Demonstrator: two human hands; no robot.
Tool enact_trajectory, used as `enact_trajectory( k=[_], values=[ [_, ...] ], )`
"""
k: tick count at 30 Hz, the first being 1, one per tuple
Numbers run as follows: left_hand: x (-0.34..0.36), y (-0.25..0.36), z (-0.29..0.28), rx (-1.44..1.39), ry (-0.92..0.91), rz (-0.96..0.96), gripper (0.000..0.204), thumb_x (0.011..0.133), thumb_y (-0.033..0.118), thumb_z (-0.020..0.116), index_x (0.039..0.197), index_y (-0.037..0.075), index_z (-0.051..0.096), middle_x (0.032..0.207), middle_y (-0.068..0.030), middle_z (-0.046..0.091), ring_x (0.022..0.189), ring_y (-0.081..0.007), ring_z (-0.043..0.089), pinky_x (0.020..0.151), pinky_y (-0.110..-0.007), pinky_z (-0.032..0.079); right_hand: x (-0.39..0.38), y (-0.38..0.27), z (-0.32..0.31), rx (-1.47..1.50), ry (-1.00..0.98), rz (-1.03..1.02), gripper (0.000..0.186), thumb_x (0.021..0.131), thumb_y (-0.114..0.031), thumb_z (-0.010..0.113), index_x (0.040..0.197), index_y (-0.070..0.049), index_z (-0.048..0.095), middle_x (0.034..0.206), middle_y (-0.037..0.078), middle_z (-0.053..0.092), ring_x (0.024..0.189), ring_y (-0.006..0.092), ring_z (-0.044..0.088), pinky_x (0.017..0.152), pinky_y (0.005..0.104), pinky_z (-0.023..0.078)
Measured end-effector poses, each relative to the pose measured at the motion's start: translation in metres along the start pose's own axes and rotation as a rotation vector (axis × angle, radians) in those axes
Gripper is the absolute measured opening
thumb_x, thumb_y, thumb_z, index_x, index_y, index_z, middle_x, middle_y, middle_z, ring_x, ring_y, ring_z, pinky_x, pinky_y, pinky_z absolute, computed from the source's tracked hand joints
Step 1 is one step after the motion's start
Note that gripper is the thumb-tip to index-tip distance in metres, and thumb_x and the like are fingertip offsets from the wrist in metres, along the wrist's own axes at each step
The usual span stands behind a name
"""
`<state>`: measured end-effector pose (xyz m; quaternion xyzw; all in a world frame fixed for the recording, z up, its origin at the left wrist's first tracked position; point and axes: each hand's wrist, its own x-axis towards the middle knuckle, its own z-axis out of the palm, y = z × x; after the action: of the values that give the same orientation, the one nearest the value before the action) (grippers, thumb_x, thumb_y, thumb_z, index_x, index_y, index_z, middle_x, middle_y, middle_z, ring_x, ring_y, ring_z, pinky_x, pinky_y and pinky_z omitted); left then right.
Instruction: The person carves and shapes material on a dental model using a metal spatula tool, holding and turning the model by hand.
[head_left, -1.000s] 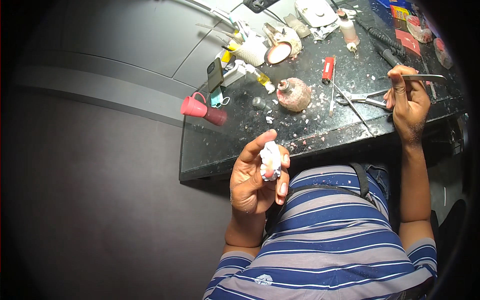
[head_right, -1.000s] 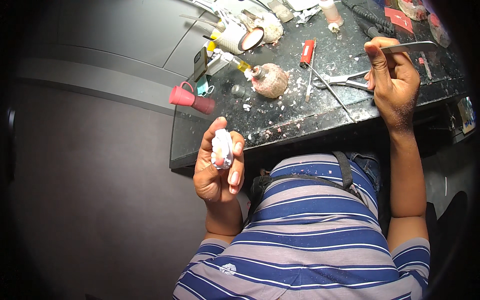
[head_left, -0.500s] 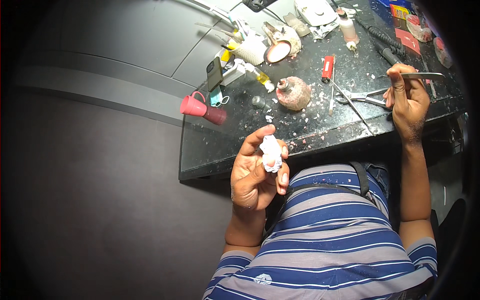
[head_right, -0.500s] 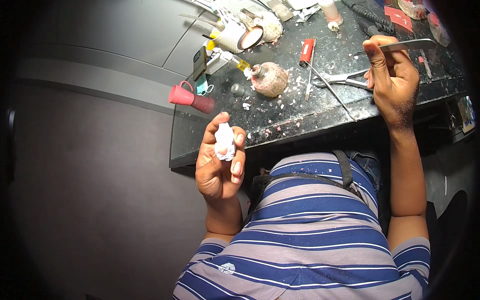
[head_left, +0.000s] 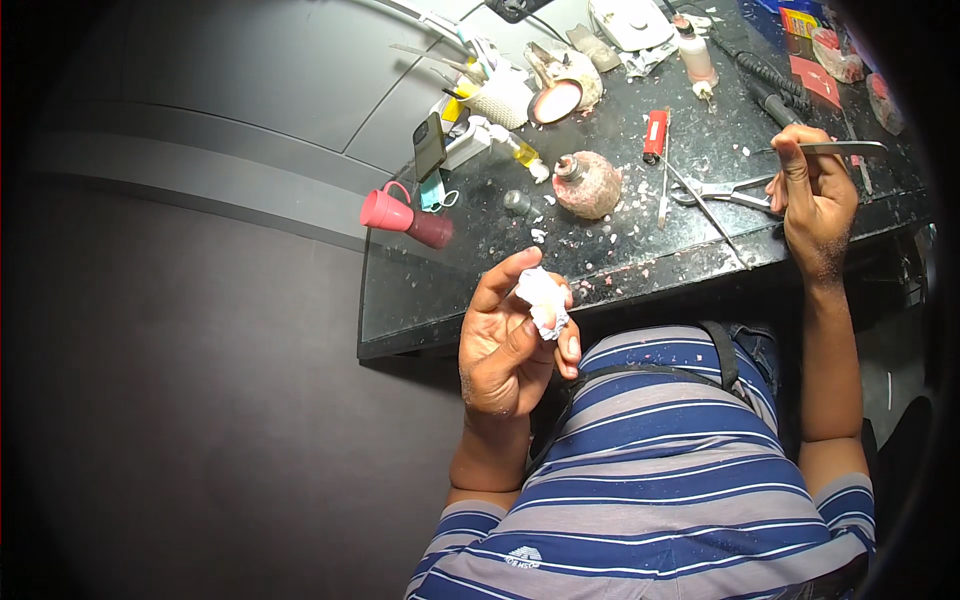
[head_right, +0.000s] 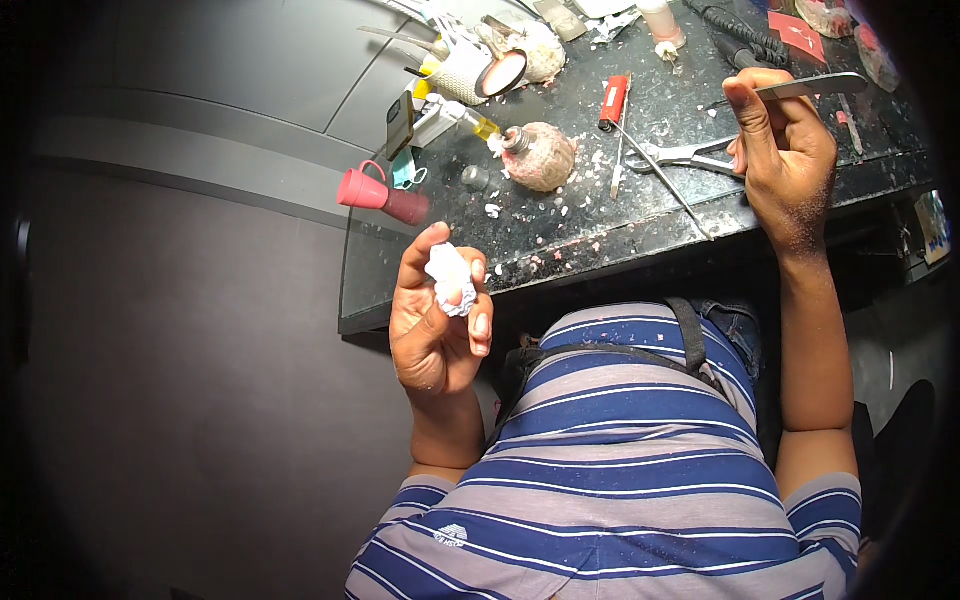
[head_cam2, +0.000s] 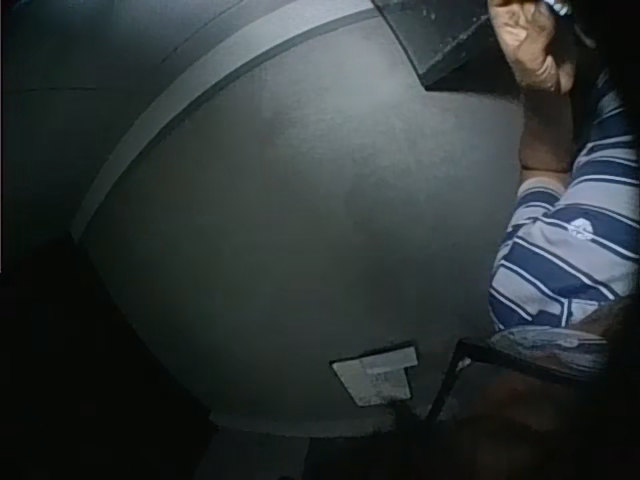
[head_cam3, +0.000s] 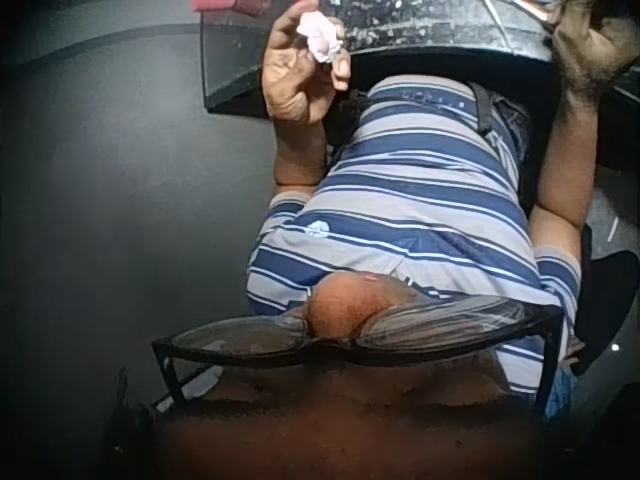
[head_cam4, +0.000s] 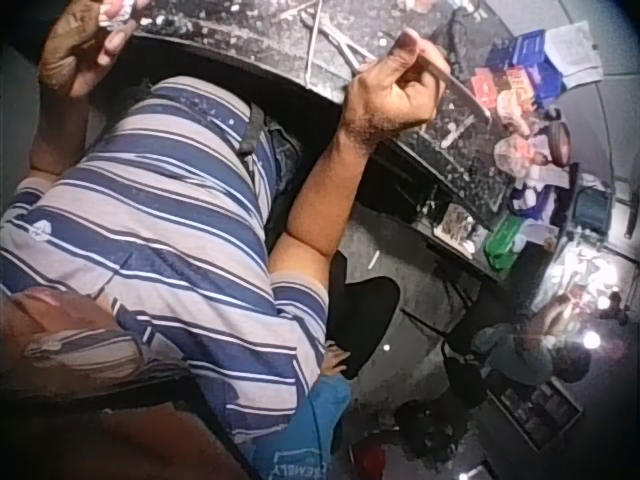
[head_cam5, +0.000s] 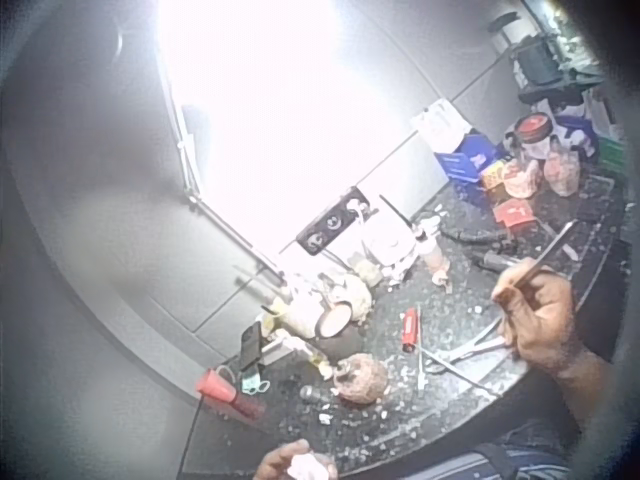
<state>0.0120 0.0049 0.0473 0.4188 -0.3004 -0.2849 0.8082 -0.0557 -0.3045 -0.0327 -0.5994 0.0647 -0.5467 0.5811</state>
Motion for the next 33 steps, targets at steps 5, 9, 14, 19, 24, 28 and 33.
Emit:
enact_trajectory(
  k=[5,9,14,19,24,28,33],
  values=[
    [-0.001,-0.001,0.003,0.111,0.058,0.042,0.057,0.095,0.005,0.063,0.147,0.004,0.039,0.112,-0.0246,0.052,0.068,-0.0238,0.064,0.05,-0.028,0.057,0.0,0.0,0.001,0.009,-0.002,-0.005,0.018,0.097,-0.018,0.068,0.101,-0.001,0.067,0.091,0.0,0.063,0.056,0.0021,0.049,0.05,0.0183,0.041],
    [-0.001,-0.003,0.001,0.076,0.025,0.065,0.058,0.095,0.004,0.062,0.148,0.005,0.038,0.112,-0.0248,0.052,0.07,-0.0252,0.064,0.05,-0.029,0.057,0.001,0.0,0.001,-0.001,-0.002,-0.008,0.018,0.097,-0.018,0.068,0.101,-0.001,0.067,0.09,0.0,0.063,0.056,0.0021,0.049,0.05,0.0182,0.041],
    [-0.003,-0.002,-0.002,0.13,0.014,0.074,0.057,0.095,0.003,0.061,0.148,0.006,0.04,0.113,-0.025,0.052,0.071,-0.0268,0.065,0.05,-0.03,0.058,0.0,0.0,0.001,-0.005,0.006,0.004,0.017,0.097,-0.017,0.068,0.101,-0.001,0.067,0.089,0.0,0.062,0.056,0.002,0.049,0.05,0.018,0.041],
    [-0.002,0.001,0.005,0.114,0.052,0.045,0.059,0.094,0.004,0.059,0.149,0.001,0.037,0.113,-0.0274,0.052,0.071,-0.0272,0.065,0.051,-0.031,0.057,0.001,0.0,0.002,-0.01,0.002,0.007,0.018,0.097,-0.018,0.069,0.101,-0.001,0.067,0.088,0.0,0.062,0.055,0.0019,0.049,0.05,0.0181,0.041],
    [-0.002,0.003,0.008,0.005,0.03,-0.025,0.081,0.088,0.016,0.069,0.15,-0.012,0.025,0.113,-0.0294,0.051,0.068,-0.0237,0.063,0.051,-0.028,0.056,0.0,0.0,0.0,-0.02,-0.005,0.01,0.018,0.097,-0.018,0.069,0.101,-0.001,0.068,0.087,0.0,0.062,0.055,0.002,0.049,0.05,0.0182,0.041],
    [-0.004,0.008,0.01,0.137,-0.084,-0.088,0.085,0.084,0.02,0.078,0.147,-0.015,0.032,0.107,-0.0193,0.055,0.074,-0.0166,0.061,0.058,-0.026,0.052,0.0,0.0,0.0,-0.009,-0.006,0.013,0.018,0.097,-0.018,0.069,0.101,-0.001,0.067,0.087,0.0,0.062,0.055,0.0021,0.049,0.05,0.0183,0.041],
    [-0.015,0.01,0.021,0.124,-0.019,-0.104,0.082,0.085,0.022,0.077,0.141,-0.022,0.035,0.097,-0.0211,0.054,0.059,-0.0117,0.057,0.047,-0.019,0.047,0.001,0.001,0.0,-0.008,-0.02,0.016,0.018,0.097,-0.018,0.068,0.101,-0.001,0.067,0.087,0.0,0.062,0.055,0.0023,0.049,0.051,0.0184,0.041]
  ],
)
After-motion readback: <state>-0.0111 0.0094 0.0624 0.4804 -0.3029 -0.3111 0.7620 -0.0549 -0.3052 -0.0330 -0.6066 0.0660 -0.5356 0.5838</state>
